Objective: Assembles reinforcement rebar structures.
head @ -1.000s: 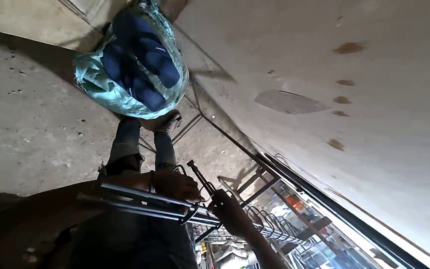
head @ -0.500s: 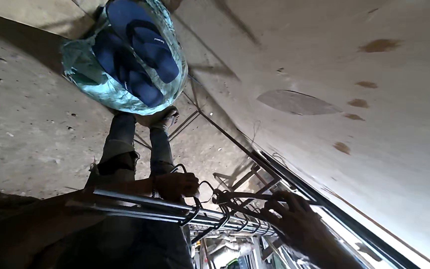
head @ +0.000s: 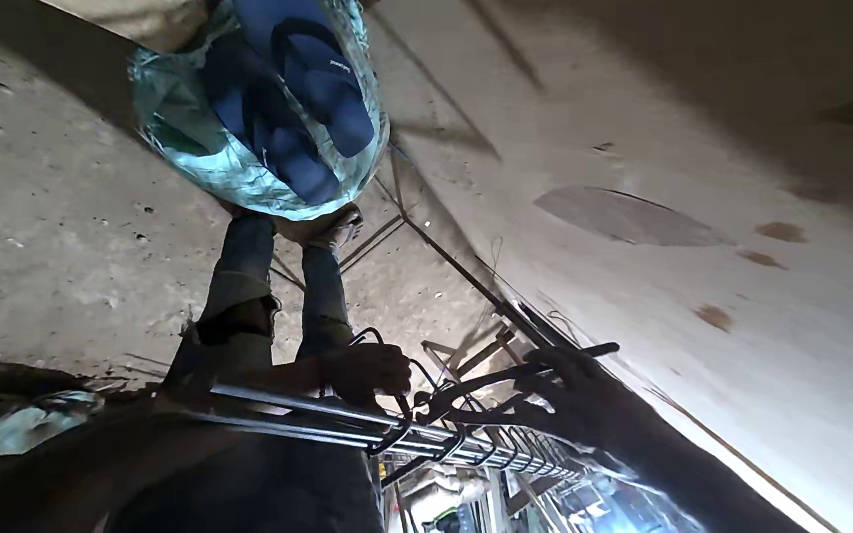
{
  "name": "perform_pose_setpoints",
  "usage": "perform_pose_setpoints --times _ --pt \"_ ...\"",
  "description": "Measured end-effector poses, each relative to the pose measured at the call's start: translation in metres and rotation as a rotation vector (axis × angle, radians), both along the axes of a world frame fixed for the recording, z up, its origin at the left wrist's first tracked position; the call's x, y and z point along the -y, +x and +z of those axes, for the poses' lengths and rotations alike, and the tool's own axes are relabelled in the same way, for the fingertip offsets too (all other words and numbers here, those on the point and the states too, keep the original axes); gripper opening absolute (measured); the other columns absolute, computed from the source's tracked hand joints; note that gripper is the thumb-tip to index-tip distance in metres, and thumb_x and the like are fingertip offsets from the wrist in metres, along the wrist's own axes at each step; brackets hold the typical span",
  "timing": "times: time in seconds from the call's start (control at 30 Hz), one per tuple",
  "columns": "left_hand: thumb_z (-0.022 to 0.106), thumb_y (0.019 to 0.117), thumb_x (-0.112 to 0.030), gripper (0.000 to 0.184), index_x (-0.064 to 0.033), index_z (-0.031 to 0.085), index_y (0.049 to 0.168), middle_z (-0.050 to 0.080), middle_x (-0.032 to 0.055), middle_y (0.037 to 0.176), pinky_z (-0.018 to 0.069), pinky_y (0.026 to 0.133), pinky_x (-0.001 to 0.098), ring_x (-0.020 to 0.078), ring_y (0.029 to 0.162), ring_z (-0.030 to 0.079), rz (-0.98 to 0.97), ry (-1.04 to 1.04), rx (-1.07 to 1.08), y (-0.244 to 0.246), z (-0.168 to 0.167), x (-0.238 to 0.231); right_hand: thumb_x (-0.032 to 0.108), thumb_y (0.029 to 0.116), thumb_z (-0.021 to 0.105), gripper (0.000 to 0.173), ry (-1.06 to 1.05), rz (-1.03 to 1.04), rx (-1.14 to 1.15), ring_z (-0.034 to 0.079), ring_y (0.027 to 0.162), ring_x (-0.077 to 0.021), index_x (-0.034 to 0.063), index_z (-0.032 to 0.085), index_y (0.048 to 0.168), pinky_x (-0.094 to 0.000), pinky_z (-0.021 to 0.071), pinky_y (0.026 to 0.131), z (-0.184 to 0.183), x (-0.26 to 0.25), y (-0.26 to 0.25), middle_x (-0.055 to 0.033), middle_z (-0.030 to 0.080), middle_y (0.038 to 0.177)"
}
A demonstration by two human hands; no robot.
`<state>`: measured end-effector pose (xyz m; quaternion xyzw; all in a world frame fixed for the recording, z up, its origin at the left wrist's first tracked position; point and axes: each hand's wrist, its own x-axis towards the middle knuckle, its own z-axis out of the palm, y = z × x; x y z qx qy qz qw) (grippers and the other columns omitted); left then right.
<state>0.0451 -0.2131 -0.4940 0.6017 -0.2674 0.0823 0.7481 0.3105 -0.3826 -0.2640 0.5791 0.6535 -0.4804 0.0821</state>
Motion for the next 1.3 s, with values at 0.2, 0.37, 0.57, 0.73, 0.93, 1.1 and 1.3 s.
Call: perform_pose_setpoints --times 0.2,0.37,0.57,0.73,0.93,1.1,1.3 --pt "0.065 0.0923 -0.04 0.036 -0.004 0.07 0.093 0.07 0.0129 0.089 0.0489 0.088 0.0383 0.0291 0.092 0.066 0.0 -0.005 0.033 0.007 -0.007 0.0 0.022 0.0971 0.06 0.017 0.03 0.049 -0.057 0.062 0.114 -0.0368 0.0282 0.065 0.112 -0.0547 0.0498 0.097 -0.012 -0.012 0.011 -0.0053 0.068 0.104" --pt "0.066 0.0914 -0.038 0.035 -0.0037 0.069 0.091 0.07 0.0133 0.089 0.049 0.087 0.0387 0.0291 0.092 0.066 -0.022 -0.043 0.006 0.005 -0.008 0.003 0.015 0.1035 0.049 0.018 0.138 0.089 0.002 0.069 0.09 -0.0287 0.0175 0.062 0.115 -0.0402 0.0594 0.076 -0.004 -0.023 0.011 -0.0096 0.066 0.098" --pt "0.067 0.0906 -0.034 0.03 -0.0037 0.07 0.091 0.068 0.012 0.085 0.0489 0.086 0.0394 0.0289 0.087 0.066 -0.027 -0.028 0.0 0.005 -0.008 0.006 0.023 0.0972 0.063 0.034 -0.292 0.017 0.027 0.072 0.077 -0.0304 0.0179 0.064 0.131 -0.0449 0.0596 0.059 0.02 -0.051 0.0 -0.0102 0.07 0.092" --pt "0.064 0.0915 -0.038 0.033 -0.0054 0.068 0.09 0.066 0.0111 0.082 0.0484 0.085 0.0407 0.0293 0.085 0.065 -0.042 -0.056 -0.009 0.007 -0.008 0.007 0.031 0.1056 0.055 0.025 -1.57 -0.689 -0.586 0.062 0.054 -0.014 0.0085 0.066 0.105 -0.0304 0.0554 0.051 0.013 -0.08 0.013 -0.0049 0.066 0.073" --pt "0.068 0.0887 -0.038 0.033 -0.0048 0.067 0.085 0.066 0.0119 0.079 0.0502 0.081 0.0427 0.031 0.081 0.065 -0.029 -0.028 -0.024 0.005 -0.005 0.006 0.032 0.0777 0.089 0.069 -1.463 -0.418 -0.265 0.065 0.075 -0.0295 0.0131 0.053 0.134 -0.0497 0.0547 0.066 0.034 -0.107 -0.01 -0.0137 0.066 0.09" --pt "0.067 0.0899 -0.036 0.031 -0.0056 0.068 0.085 0.067 0.0111 0.079 0.05 0.08 0.04 0.0288 0.082 0.066 0.025 -0.033 0.007 0.004 -0.007 0.009 0.012 0.0977 0.058 0.049 -0.861 0.062 0.183 0.069 0.102 -0.0428 0.0097 0.05 0.146 -0.0556 0.057 0.078 0.071 -0.121 -0.042 -0.0219 0.065 0.125" --pt "0.067 0.0906 -0.032 0.027 -0.0048 0.07 0.091 0.069 0.0121 0.085 0.0509 0.082 0.0408 0.0296 0.086 0.067 0.037 -0.04 0.006 0.005 -0.008 0.007 0.023 0.1088 0.048 0.03 -1.038 -0.099 0.068 0.071 0.088 -0.0396 0.0047 0.06 0.13 -0.0535 0.059 0.073 0.061 -0.11 -0.032 -0.0212 0.069 0.101"
